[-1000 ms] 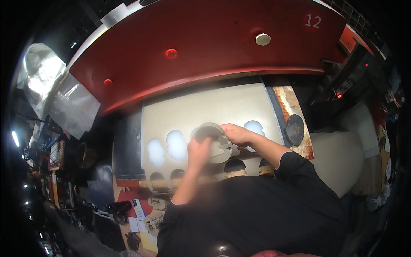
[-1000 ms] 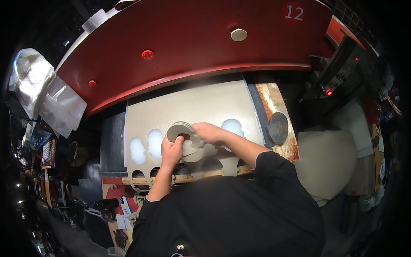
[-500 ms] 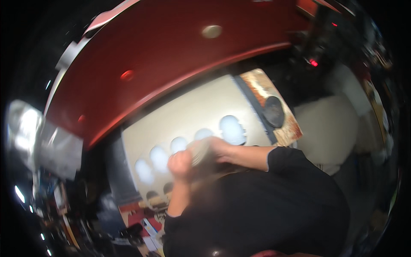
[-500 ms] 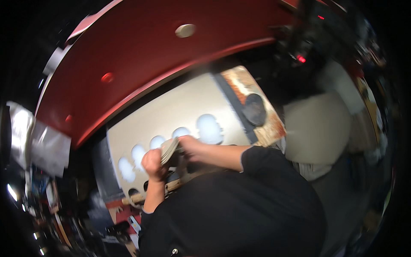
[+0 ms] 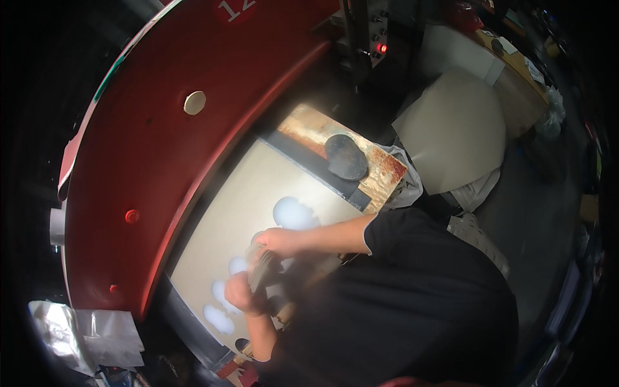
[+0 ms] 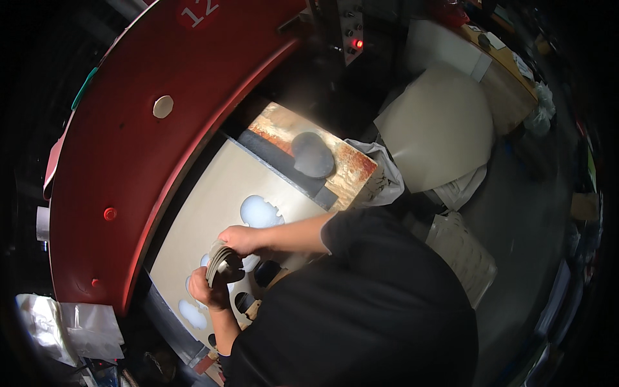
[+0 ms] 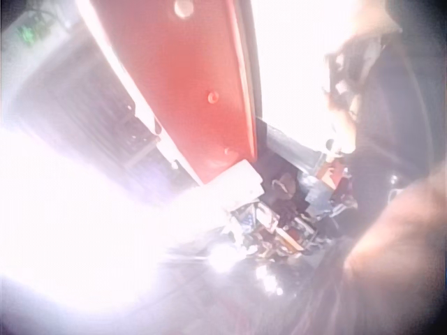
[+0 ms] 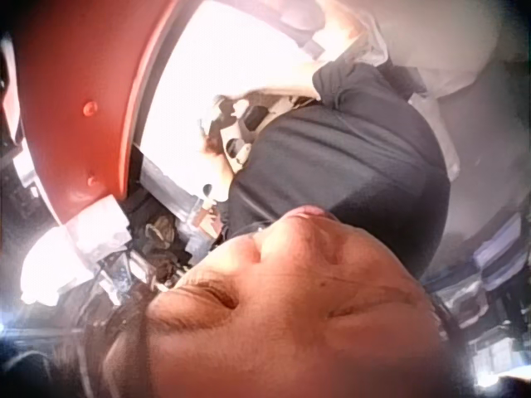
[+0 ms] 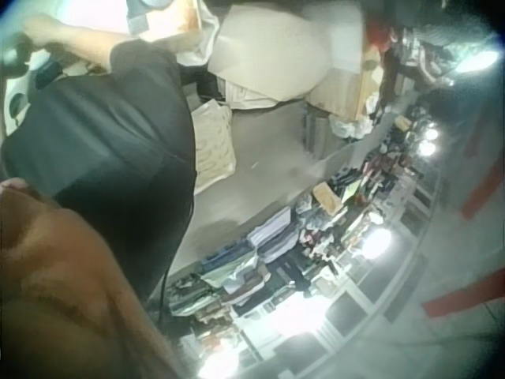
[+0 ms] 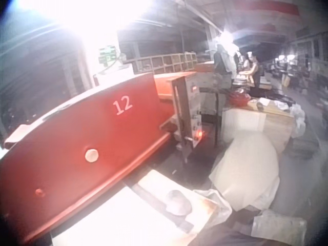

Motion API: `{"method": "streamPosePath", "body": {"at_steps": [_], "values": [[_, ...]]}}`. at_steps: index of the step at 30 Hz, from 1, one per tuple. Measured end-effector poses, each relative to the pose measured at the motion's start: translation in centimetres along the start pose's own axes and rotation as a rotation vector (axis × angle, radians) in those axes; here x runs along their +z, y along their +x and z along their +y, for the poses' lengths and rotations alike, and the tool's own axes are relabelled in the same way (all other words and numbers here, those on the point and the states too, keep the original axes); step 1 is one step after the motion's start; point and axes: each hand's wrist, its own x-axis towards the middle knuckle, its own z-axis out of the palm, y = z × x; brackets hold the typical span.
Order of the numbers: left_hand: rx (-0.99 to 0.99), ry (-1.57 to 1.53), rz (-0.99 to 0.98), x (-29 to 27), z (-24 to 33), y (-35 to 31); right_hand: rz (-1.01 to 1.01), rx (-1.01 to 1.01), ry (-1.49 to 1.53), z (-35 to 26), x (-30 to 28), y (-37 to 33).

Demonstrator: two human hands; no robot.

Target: The person places a clay-like disc into a mold cavity on a red press, closes the press, and removes a formed dark circular puck. This cycle repeats multiple times, with the person handling the clay discs and the finished pucks by hand.

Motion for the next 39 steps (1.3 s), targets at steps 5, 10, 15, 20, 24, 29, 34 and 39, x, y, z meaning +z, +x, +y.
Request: {"method": "streamPosePath", "body": {"at_steps": [5,10,15,20,24,29,34,39], "values": [[0.054,0.129,0.081,0.4,-0.1,1.3,0.329,-0.131,0.210,1.1,2.9,-1.9],[0.013,0.084,0.090,0.6,0.2,1.3,0.510,-0.142,0.195,1.4,3.5,-2.2],[-0.395,-0.262,0.058,1.6,1.9,-0.1,0.628,-0.211,0.305,0.4,0.4,-1.0],[-0.977,-0.630,-0.051,2.0,1.6,-0.9,0.636,-0.129,0.673,-0.1,-5.1,-1.7],[-1.152,-0.671,0.022,1.0,0.9,-1.6,1.161,-0.374,0.069,-2.1,-15.0,-7.5],[-1.388,-0.833,0.080,0.0,-0.3,-2.9,1.695,-0.129,-1.012,-1.1,-29.4,-18.1],[-1.490,-0.896,0.007,0.0,-1.0,-4.8,1.628,0.332,-1.058,4.0,-36.6,-22.6],[-1.496,-0.978,0.214,-1.0,-0.6,-5.1,1.529,-0.449,-0.689,1.8,-29.9,-15.4]]}}
